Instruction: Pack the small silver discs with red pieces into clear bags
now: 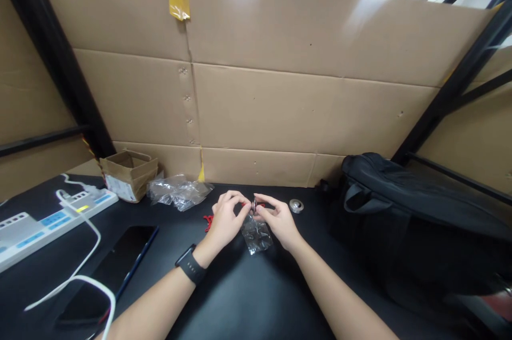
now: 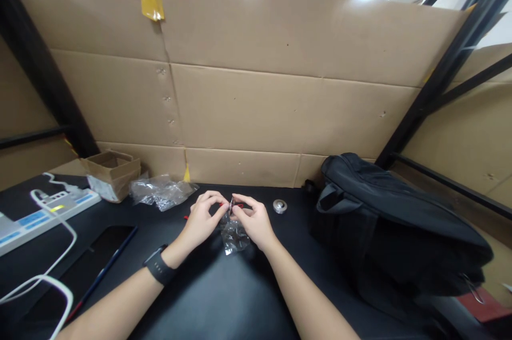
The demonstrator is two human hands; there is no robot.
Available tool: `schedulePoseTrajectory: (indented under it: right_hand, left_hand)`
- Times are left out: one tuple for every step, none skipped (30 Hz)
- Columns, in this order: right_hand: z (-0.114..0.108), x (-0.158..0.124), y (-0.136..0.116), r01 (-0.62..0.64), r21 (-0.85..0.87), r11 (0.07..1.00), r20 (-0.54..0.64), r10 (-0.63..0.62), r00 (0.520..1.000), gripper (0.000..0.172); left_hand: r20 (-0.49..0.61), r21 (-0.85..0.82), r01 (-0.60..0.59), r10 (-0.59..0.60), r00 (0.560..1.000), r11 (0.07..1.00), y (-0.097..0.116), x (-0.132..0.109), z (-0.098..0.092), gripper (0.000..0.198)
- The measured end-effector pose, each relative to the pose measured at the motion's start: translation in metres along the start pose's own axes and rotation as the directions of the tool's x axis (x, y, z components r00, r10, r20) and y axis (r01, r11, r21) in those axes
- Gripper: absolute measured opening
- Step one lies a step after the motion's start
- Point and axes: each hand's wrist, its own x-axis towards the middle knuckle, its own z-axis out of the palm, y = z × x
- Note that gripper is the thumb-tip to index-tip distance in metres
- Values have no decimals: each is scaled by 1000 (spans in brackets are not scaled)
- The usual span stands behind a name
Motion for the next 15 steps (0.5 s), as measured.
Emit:
schedulePoseTrajectory:
  right_hand:
    - [0, 0, 0, -7, 6, 1000, 9, 7, 1000, 51]
    - [-1, 0, 0, -11, 10, 1000, 22, 10, 1000, 53]
    - [-2, 0, 0, -13, 13, 1000, 34, 12, 999, 55]
    - [-3, 0, 0, -15, 16, 1000, 42, 14, 999, 57]
    - [-4, 0, 1, -18, 21, 1000, 45, 17, 999, 58]
    - [-6, 1, 2, -21, 25, 999, 44, 20, 999, 59]
    - [-7, 2, 2, -23, 26, 999, 41, 22, 999, 60]
    - [-8, 2, 3, -24, 24, 999, 37, 23, 999, 61]
    - [-9, 2, 4, -24, 19, 1000, 34, 23, 999, 62]
    - [-10, 3, 4, -25, 13, 1000, 33, 25, 999, 63]
    - [-11, 3, 4, -29, 6, 1000, 35, 29, 999, 64]
    - [-11, 3, 5, -35, 0, 999, 40, 35, 999, 65]
    - [-11, 3, 5, -41, -6, 999, 45, 41, 998, 66]
    - [-11, 3, 5, -44, -15, 999, 50, 45, 998, 66]
    - [-11, 4, 6, -38, -33, 999, 50, 40, 998, 66]
  left_hand:
    - [-2, -5, -5, 5, 1000, 1000, 0, 0, 0, 15]
    - [-5, -11, -11, 11, 1000, 1000, 0, 0, 0, 15]
    - [-8, -18, -18, 18, 1000, 1000, -1, 0, 0, 14]
    - [-11, -24, -24, 23, 1000, 999, -1, 0, 0, 14]
    - [-14, -29, -29, 29, 999, 999, -2, 0, 0, 13]
    - [-16, -33, -34, 34, 999, 999, -3, 0, 1, 13]
    - [-17, -35, -39, 38, 999, 999, -4, 1, 1, 12]
    - [-16, -38, -44, 43, 999, 998, -4, 1, 1, 12]
    - [-13, -41, -49, 48, 999, 998, -5, 1, 2, 12]
    - [-10, -45, -54, 53, 999, 998, -6, 1, 2, 12]
    - [-8, -48, -57, 56, 998, 997, -7, 1, 3, 12]
    - [-7, -50, -59, 59, 998, 997, -7, 1, 3, 12]
    - [-6, -50, -61, 60, 998, 997, -7, 1, 3, 13]
    - [-4, -49, -64, 63, 998, 997, -8, 1, 3, 14]
    - [3, -48, -69, 69, 998, 996, -8, 1, 3, 15]
